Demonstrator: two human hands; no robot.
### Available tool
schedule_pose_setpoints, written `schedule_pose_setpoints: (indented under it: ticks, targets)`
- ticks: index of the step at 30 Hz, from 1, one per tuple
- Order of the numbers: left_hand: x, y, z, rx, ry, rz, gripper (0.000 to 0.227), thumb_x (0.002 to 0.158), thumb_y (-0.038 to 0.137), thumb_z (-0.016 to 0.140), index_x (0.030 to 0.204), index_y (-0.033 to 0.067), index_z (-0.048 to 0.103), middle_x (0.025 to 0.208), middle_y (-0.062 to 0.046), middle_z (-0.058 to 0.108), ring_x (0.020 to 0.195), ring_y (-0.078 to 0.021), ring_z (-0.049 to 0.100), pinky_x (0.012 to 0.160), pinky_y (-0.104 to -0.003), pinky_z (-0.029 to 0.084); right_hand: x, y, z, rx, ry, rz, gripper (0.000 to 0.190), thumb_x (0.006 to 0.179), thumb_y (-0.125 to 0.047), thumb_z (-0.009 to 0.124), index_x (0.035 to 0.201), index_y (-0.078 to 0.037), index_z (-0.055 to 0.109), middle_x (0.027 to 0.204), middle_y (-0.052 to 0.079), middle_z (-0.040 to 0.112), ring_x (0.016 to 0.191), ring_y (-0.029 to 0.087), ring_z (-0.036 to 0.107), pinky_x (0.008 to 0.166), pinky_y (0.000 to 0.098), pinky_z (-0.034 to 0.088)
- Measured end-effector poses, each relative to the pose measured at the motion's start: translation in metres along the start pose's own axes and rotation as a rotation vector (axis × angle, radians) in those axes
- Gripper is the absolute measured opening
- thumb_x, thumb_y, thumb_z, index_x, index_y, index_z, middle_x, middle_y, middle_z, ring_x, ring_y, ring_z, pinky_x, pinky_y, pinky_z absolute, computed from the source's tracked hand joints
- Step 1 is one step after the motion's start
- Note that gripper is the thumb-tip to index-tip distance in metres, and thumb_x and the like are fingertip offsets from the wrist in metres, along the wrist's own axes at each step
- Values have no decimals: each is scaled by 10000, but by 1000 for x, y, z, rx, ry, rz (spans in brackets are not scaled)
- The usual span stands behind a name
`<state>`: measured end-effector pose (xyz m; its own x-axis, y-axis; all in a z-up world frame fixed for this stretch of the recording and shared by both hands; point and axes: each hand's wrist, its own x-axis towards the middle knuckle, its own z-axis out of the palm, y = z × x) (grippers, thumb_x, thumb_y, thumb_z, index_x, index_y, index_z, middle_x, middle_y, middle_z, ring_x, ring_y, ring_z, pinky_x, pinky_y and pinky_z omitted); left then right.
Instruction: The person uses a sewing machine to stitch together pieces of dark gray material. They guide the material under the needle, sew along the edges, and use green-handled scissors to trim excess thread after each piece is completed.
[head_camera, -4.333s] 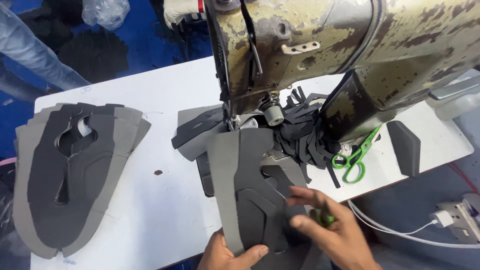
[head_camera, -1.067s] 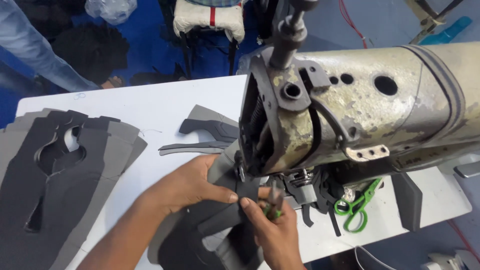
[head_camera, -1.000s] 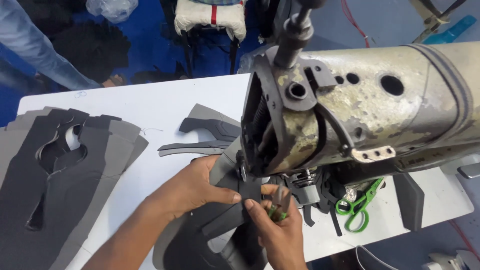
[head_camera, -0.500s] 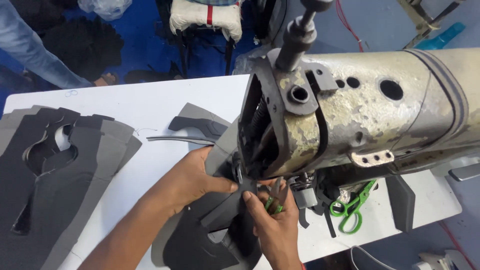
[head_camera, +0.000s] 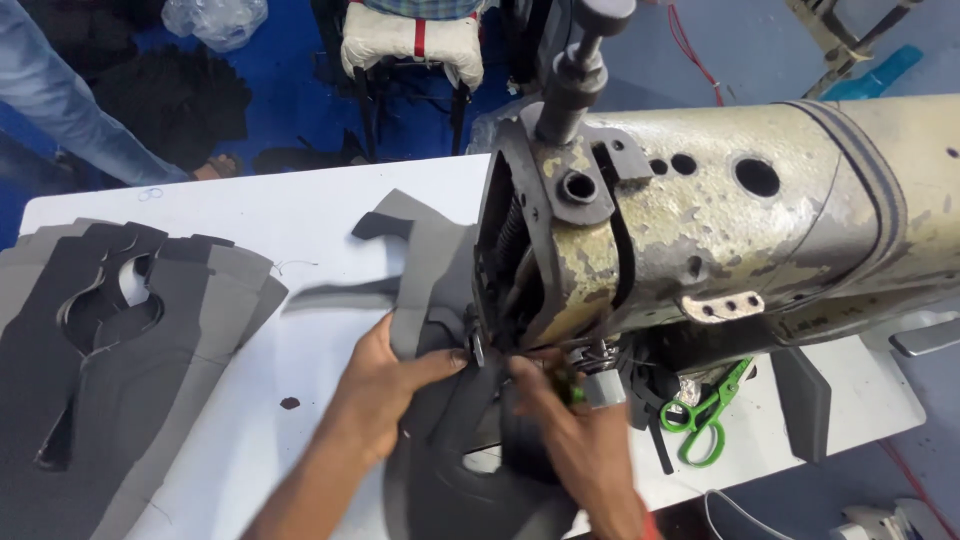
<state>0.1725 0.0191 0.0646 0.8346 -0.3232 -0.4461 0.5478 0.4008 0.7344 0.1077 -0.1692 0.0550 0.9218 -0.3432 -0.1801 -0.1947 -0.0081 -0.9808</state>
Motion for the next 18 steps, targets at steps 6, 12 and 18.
schedule_pose_setpoints:
  ticks: [6,12,18]
  targets:
    - [-18,-34,28,-89,327,272,493,757,-83,741,1211,-13,562,1072,-144,747,967,-203,738,896,-352,621,-15,-27,-80,-714,315,6,296,918,-290,745,1078,-44,786,705,43,733,650,111,711,603,276,546]
    - [-19,-32,31,-113,307,353,487,800,-82,717,1255,-21,555,1085,-132,725,967,-178,703,902,-337,573,-4,120,-150,-78,85,296,426,938,-179,787,1331,-42,699,659,70,533,503,135,429,451,323,295]
    - [-25,-47,6,-145,127,260,367,809,12,766,1152,-32,644,1023,-116,750,947,-163,711,890,-318,568,-32,140,-127,-121,88,-532,482,775,66,823,1221,37,644,946,184,771,951,200,735,877,295,544]
